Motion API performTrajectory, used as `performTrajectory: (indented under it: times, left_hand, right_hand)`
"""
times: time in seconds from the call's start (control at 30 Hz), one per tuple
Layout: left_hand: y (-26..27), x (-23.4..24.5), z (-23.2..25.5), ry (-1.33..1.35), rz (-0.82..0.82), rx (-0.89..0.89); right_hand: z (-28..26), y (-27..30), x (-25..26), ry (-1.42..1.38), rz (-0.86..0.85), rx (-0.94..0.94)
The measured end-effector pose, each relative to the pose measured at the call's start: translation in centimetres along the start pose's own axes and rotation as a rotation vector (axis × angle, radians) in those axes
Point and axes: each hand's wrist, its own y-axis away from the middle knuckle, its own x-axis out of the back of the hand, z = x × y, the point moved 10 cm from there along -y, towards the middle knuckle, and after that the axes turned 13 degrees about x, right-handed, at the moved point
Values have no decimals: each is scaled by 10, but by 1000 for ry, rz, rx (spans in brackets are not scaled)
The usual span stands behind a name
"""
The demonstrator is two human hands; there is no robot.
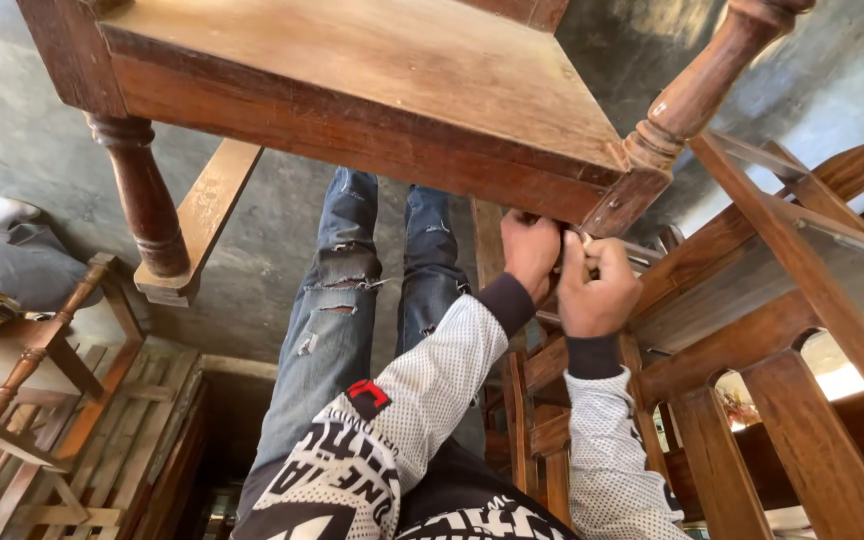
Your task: Sanding the joint of a wooden chair leg with sandpaper to smooth the surface
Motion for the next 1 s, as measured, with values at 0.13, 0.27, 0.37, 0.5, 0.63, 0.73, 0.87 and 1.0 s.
performTrajectory:
  times: [0.13,0.27,0.37,0.5,0.63,0.73,0.87,1.0]
  left_hand:
    - [28,-6,23,23,-123,-35]
    - [48,1,31,-4,-49,-22]
    - [28,-3,19,97,-72,24]
    - [28,-2,22,220,-152,40]
    - [27,-3,19,198,-67,69]
    - [-20,-4,-8,134,-93,98]
    - [35,0,24,214,-97,91]
    - [16,0,6,172,-86,89]
  right_hand:
    - [19,8,9,-20,15,-37]
    - [19,8,17,-21,2,-91]
    - [15,0,0,-36,24,-17]
    - [-1,6,16,-46,25,-61]
    - [26,7,5,-73,20,-36]
    - [-8,-7,1,-53,26,15]
    - [6,6,22,-49,25,-37]
    - [28,12,2,-31,43,-21]
